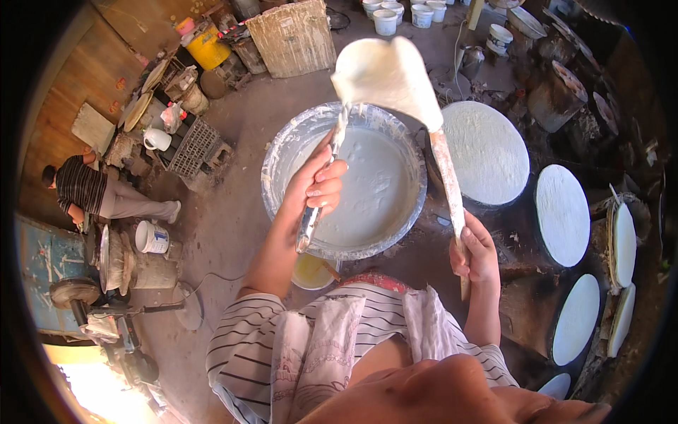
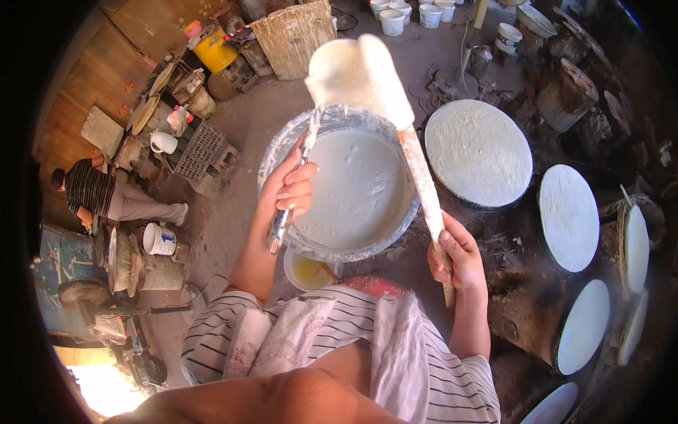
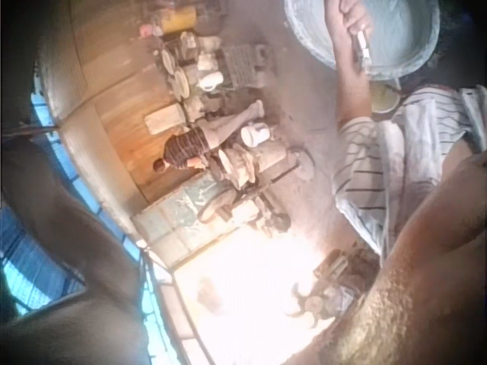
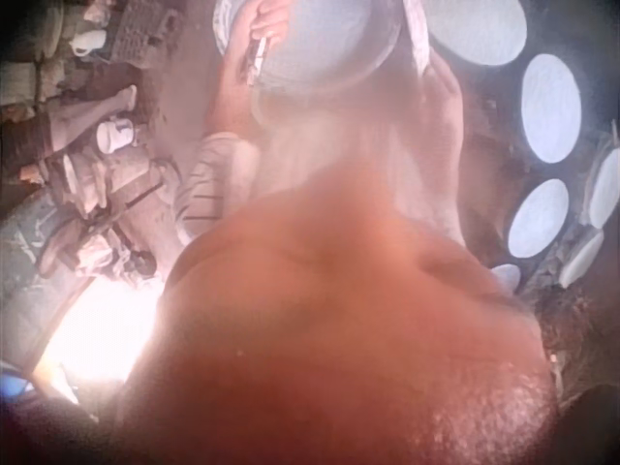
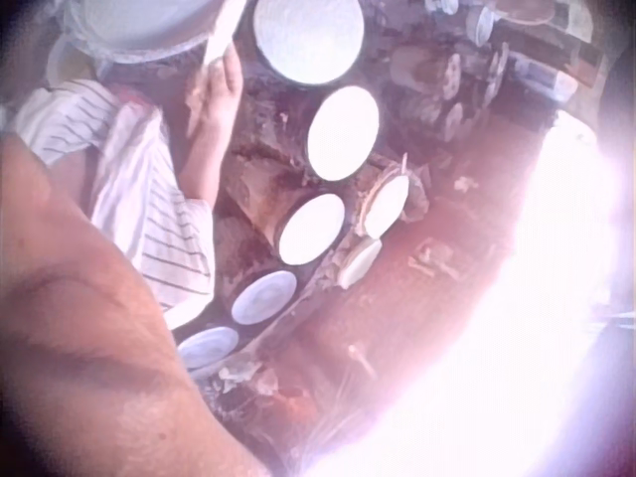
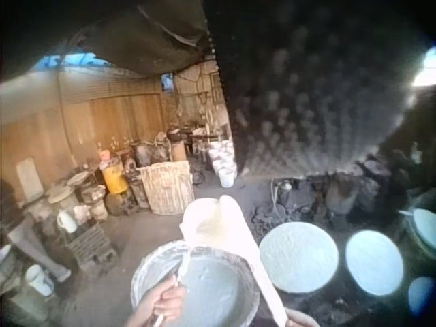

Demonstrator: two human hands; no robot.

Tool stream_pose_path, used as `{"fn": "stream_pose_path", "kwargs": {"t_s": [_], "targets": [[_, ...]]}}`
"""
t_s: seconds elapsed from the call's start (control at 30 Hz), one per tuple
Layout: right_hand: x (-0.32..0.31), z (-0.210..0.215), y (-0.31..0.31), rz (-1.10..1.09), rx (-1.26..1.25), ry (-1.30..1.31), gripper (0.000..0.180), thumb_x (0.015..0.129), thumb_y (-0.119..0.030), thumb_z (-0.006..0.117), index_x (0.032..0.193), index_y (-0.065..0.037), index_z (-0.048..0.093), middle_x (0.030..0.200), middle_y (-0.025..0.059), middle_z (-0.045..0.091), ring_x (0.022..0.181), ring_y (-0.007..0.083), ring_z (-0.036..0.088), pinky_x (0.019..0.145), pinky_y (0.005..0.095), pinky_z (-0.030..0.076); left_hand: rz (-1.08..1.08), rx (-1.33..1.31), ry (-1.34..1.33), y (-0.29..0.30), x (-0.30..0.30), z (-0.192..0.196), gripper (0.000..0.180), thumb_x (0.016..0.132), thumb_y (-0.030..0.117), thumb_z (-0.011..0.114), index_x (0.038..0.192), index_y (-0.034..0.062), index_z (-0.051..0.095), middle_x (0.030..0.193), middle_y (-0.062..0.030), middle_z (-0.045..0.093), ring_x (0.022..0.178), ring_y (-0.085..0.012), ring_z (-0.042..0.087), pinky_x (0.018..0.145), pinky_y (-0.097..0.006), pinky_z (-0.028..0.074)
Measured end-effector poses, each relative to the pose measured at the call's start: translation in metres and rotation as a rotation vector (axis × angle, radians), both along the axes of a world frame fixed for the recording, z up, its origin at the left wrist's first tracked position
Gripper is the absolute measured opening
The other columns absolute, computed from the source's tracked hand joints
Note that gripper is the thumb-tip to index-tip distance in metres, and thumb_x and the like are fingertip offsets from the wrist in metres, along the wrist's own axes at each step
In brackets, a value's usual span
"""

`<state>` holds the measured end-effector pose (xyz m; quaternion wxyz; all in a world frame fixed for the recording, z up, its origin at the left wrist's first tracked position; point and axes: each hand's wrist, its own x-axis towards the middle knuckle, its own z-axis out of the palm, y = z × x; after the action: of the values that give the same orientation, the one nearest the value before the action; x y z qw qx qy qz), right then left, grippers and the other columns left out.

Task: The person spreads rice batter onto circular steaming cloths using a ladle, peels the steamed sheets off with a stick, and places them onto drying racks.

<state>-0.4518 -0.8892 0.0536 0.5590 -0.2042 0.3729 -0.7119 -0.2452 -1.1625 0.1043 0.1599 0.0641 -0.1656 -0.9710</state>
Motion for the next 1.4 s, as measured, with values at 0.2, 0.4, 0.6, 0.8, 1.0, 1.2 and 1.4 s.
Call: {"fn": "stream_pose_path", "kwargs": {"t_s": [0.2,0.4,0.6,0.8,1.0,1.2,1.4], "targets": [[0.017,-0.039,-0.014,-0.053,0.35,0.066,0.042,0.101,-0.015,0.047,0.142,-0.008,0.043,0.061,0.002,0.048,0.042,0.0094,0.039,0.036,0.0232,0.029,-0.102,-0.158,-0.327,-0.015,-0.041,-0.023,0.022,0.103,0.024,0.044,0.083,0.0159,0.046,0.064,0.0077,0.037,0.038,-0.0009,0.031,0.033,-0.019,0.027],[0.033,-0.053,0.099,-0.406,0.199,-0.117,0.043,0.1,-0.014,0.046,0.142,-0.005,0.042,0.063,0.0072,0.053,0.045,0.0102,0.045,0.037,0.0217,0.031,-0.435,-0.013,-0.246,0.028,-0.073,-0.045,0.012,0.104,0.026,0.042,0.1,0.0177,0.05,0.062,0.0053,0.036,0.037,-0.0032,0.028,0.033,-0.018,0.028],[0.12,-0.055,0.201,-0.829,0.394,-0.251,0.041,0.098,-0.013,0.052,0.138,-0.004,0.048,0.069,0.0014,0.054,0.053,0.0059,0.047,0.04,0.0183,0.03,-1.052,0.73,-0.392,0.149,-0.178,-0.1,0.037,0.105,0.028,0.041,0.074,0.0095,0.035,0.056,0.0039,0.033,0.038,-0.006,0.031,0.036,-0.022,0.032],[0.202,0.044,0.374,-1.487,0.446,0.069,0.044,0.094,-0.016,0.058,0.136,-0.004,0.051,0.075,0.0019,0.061,0.053,0.0056,0.05,0.045,0.019,0.037,-1.406,0.23,-0.016,0.386,-0.196,-0.043,0.04,0.107,0.023,0.029,0.146,0.0314,0.035,0.068,0.0016,0.033,0.041,-0.0047,0.032,0.032,-0.019,0.032],[0.218,-0.11,0.532,-2.293,0.928,0.72,0.041,0.082,0.001,0.064,0.123,-0.003,0.063,0.095,0.0068,0.069,0.083,0.0122,0.063,0.076,0.0245,0.048,-1.944,1.108,-0.55,0.757,-0.16,0.009,0.032,0.102,0.02,0.041,0.072,0.0091,0.038,0.056,0.0013,0.038,0.042,-0.0095,0.042,0.04,-0.025,0.04],[0.322,-0.115,0.655,-2.251,0.535,-0.297,0.053,0.083,0.002,0.06,0.134,-0.006,0.054,0.079,0.0045,0.063,0.054,0.0084,0.052,0.048,0.0227,0.045,-2.107,0.872,-0.565,0.947,-0.187,-0.055,0.037,0.102,0.025,0.042,0.068,0.0089,0.037,0.053,0.0022,0.034,0.038,-0.0097,0.037,0.042,-0.024,0.039],[0.237,-0.187,0.792,-2.504,0.47,-0.296,0.048,0.082,0.005,0.059,0.129,-0.006,0.058,0.09,0.0041,0.064,0.061,0.0069,0.054,0.048,0.0202,0.043,-2.108,0.25,-0.632,1.068,-0.198,-0.126,0.028,0.1,0.023,0.049,0.077,0.0073,0.047,0.055,0.0029,0.036,0.04,-0.0076,0.038,0.04,-0.023,0.037]]}}
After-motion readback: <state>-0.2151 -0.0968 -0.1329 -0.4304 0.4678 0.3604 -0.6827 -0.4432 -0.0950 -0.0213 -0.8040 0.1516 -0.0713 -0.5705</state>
